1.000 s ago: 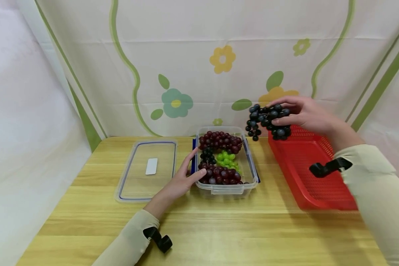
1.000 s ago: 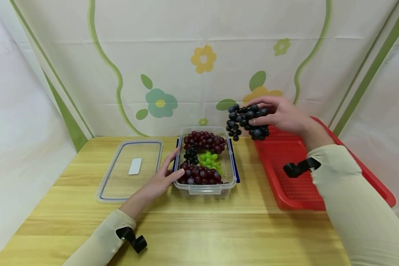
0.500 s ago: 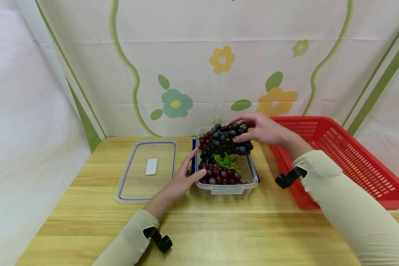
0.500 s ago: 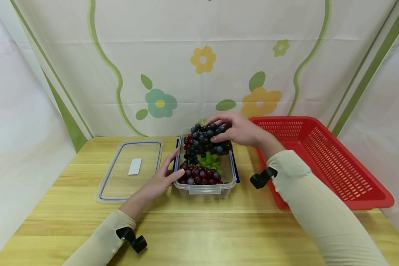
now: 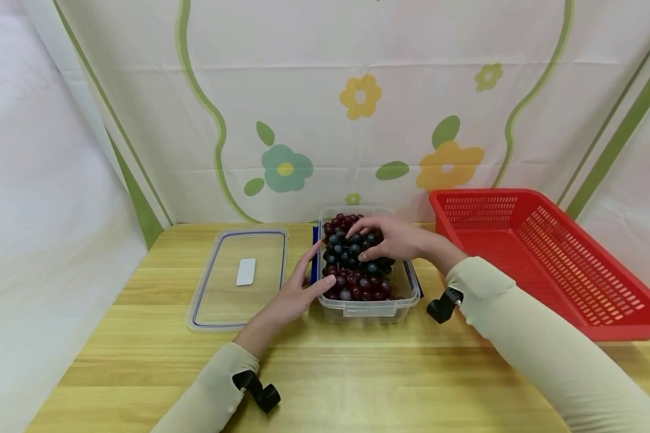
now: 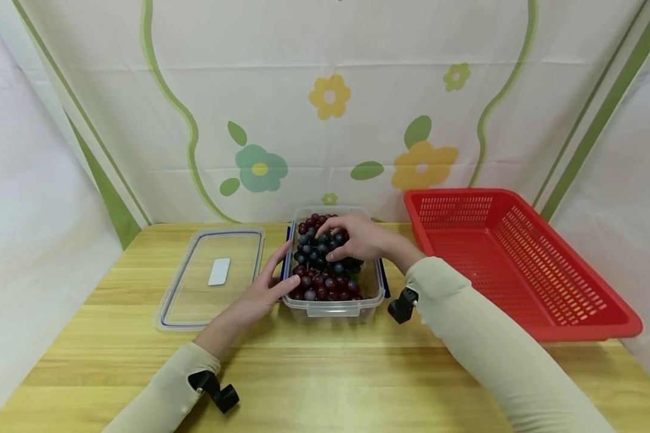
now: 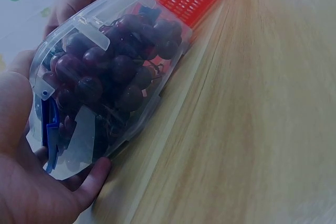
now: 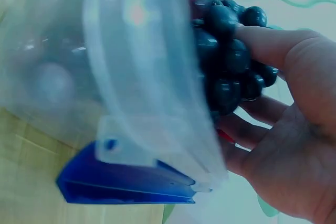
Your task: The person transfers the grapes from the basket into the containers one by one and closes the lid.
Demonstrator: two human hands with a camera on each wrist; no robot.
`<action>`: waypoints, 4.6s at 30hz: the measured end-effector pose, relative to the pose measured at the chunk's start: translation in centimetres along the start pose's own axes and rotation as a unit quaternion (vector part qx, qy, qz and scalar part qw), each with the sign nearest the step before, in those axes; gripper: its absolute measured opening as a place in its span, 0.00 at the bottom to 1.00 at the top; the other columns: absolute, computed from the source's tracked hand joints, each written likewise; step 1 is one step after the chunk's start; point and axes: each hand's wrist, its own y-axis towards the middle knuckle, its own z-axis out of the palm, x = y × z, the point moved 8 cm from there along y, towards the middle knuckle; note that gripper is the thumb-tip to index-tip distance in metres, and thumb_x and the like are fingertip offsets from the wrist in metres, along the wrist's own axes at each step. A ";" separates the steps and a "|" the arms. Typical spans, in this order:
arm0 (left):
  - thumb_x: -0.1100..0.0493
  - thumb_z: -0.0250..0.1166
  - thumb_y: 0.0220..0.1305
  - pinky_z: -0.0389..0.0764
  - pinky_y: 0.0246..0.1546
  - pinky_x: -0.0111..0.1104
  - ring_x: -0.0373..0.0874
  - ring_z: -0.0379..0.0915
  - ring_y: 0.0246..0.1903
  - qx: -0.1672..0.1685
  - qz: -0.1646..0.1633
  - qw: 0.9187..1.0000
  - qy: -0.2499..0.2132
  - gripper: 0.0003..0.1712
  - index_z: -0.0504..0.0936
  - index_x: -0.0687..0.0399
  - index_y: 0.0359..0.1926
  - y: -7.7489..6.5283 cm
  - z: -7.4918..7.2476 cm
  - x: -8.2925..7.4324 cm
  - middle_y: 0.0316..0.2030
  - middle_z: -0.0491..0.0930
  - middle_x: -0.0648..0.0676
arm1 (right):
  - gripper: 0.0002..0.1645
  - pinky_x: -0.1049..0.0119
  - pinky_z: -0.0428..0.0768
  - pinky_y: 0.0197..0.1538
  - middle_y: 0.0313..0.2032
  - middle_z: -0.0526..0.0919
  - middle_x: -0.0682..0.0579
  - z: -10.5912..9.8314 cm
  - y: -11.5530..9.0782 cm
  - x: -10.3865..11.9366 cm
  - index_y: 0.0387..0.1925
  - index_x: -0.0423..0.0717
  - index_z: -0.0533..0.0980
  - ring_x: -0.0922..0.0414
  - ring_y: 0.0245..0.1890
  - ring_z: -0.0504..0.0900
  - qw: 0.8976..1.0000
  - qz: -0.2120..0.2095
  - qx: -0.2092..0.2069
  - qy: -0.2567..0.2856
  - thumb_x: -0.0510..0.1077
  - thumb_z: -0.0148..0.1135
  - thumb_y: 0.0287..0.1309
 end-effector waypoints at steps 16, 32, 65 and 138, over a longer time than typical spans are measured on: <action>0.39 0.62 0.77 0.53 0.77 0.71 0.59 0.30 0.86 0.010 0.012 1.000 -0.009 0.46 0.43 0.11 0.82 0.1 0.1 -0.1 0.86 0.36 0.38 | 0.29 0.43 0.80 0.66 0.69 0.80 0.48 -0.7 -0.7 0.2 0.69 0.55 0.79 0.47 0.65 0.80 0.998 0.004 -0.053 0.029 0.51 0.72 0.69; 0.38 0.62 0.76 0.53 0.77 0.70 0.58 0.31 0.86 0.009 0.010 1.000 -0.005 0.47 0.43 0.12 0.82 -0.1 0.0 -0.2 0.85 0.39 0.35 | 0.24 0.64 0.70 0.26 0.67 0.82 0.43 -0.3 -0.3 -0.8 0.64 0.62 0.84 0.59 0.16 0.61 0.997 0.058 -0.040 -0.029 0.53 0.72 0.68; 0.39 0.62 0.77 0.46 0.81 0.66 0.51 0.28 0.86 0.008 0.022 1.000 0.000 0.47 0.43 0.16 0.84 0.0 0.1 -0.1 0.85 0.39 0.36 | 0.24 0.55 0.87 0.47 0.60 0.88 0.45 -2.9 -2.3 -0.8 0.67 0.52 0.81 0.47 0.53 0.88 0.990 0.046 -0.134 0.002 0.50 0.65 0.75; 0.35 0.51 0.81 0.42 0.84 0.58 0.62 0.36 0.85 -0.207 -0.180 0.961 -0.033 0.47 0.45 0.49 0.87 -8.8 -18.1 3.8 0.87 0.40 0.59 | 0.47 0.41 0.67 0.78 0.80 0.64 0.43 17.7 5.7 9.5 0.83 0.51 0.59 0.42 0.80 0.64 0.928 0.178 -0.160 0.284 0.55 0.66 0.69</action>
